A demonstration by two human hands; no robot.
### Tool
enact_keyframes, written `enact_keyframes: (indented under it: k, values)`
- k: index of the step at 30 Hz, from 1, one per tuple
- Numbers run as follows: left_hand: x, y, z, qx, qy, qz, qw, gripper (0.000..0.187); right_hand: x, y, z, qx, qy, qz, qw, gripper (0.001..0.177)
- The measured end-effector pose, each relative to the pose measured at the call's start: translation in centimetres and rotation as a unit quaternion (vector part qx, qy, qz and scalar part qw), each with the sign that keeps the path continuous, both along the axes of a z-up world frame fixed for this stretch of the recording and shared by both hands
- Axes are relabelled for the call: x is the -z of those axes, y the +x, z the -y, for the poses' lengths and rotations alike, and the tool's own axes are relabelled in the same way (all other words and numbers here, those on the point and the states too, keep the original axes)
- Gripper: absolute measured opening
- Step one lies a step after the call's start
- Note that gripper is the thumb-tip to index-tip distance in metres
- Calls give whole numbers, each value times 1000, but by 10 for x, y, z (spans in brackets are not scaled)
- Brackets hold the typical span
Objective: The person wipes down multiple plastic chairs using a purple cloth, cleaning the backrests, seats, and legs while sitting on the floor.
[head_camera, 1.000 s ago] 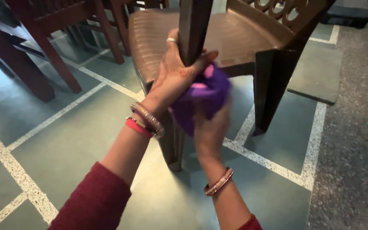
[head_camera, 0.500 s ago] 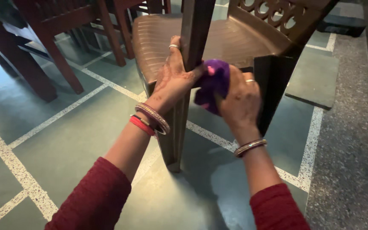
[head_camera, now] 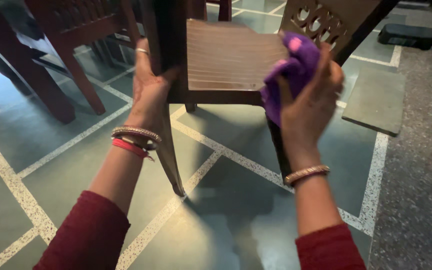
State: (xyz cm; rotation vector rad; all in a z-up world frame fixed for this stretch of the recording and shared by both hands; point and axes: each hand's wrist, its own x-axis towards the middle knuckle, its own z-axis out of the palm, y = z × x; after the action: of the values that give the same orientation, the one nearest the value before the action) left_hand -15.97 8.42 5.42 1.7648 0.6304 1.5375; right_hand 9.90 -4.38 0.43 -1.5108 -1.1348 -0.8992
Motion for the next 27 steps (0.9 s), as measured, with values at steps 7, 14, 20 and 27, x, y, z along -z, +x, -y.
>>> enact_keyframes:
  k: [7,14,20,27]
  values:
    - [23,39,40,-216,487,-104,840,55,55,-3,-41,78,-81,-64,992,48]
    - [70,94,30,-256,401,-322,818,69,129,18,-26,47,-79,-91,992,39]
    - [88,107,16,-302,379,-322,813,50,203,27,-9,39,-86,-148,984,40]
    - [83,102,21,-297,381,-340,807,57,275,46,-7,59,-108,-210,970,46]
